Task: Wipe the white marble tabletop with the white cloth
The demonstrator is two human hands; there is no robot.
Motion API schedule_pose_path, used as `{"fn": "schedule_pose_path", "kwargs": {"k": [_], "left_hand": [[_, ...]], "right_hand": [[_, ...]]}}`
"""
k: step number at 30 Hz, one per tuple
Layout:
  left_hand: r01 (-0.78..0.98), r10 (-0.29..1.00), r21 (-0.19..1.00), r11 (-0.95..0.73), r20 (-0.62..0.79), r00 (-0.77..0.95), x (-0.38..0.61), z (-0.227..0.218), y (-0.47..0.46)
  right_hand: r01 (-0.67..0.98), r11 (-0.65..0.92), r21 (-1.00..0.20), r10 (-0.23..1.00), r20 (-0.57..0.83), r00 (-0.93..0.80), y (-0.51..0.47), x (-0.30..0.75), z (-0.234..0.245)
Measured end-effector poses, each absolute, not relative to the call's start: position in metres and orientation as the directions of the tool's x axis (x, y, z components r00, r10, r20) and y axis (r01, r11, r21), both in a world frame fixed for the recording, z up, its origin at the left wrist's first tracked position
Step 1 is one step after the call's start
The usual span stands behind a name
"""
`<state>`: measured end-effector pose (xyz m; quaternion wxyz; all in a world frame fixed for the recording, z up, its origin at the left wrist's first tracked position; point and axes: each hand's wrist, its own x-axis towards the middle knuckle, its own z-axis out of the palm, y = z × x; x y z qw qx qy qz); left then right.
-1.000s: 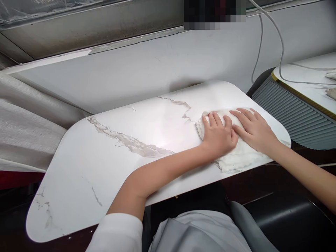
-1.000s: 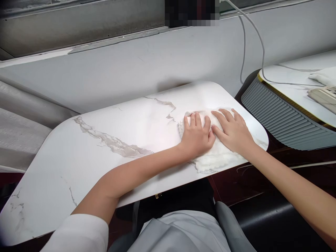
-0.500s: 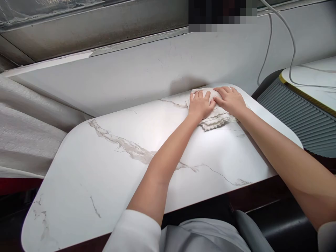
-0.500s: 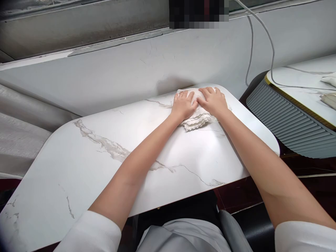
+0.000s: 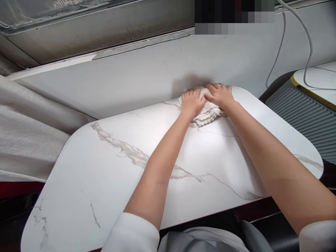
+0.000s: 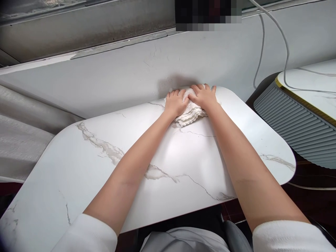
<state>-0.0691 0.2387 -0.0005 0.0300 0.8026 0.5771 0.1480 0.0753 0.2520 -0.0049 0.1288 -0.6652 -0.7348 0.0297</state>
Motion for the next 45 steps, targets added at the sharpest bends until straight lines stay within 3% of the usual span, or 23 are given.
{"fn": "schedule_pose_path", "kwargs": {"k": [14,24,35,45], "left_hand": [[0.946,0.949,0.191,-0.263,0.228,0.217,-0.086,-0.004,0.229],[0.974,0.962,0.14,-0.178,0.232,0.142,-0.093,-0.007,0.163],[0.917,0.908,0.068,-0.393,0.188,0.375,-0.091,-0.001,0.061],[0.858,0.845,0.025,-0.513,0.191,0.499,-0.111,0.003,-0.006]], "right_hand": [[0.95,0.21,-0.231,0.965,0.203,-0.164,0.254,0.06,-0.01],[0.921,0.308,-0.239,0.947,0.169,-0.272,0.2,0.05,-0.004],[0.965,0.221,-0.142,0.957,0.222,-0.187,0.068,0.065,-0.01],[0.973,0.163,-0.164,0.969,0.211,-0.127,-0.008,0.047,-0.009]]}}
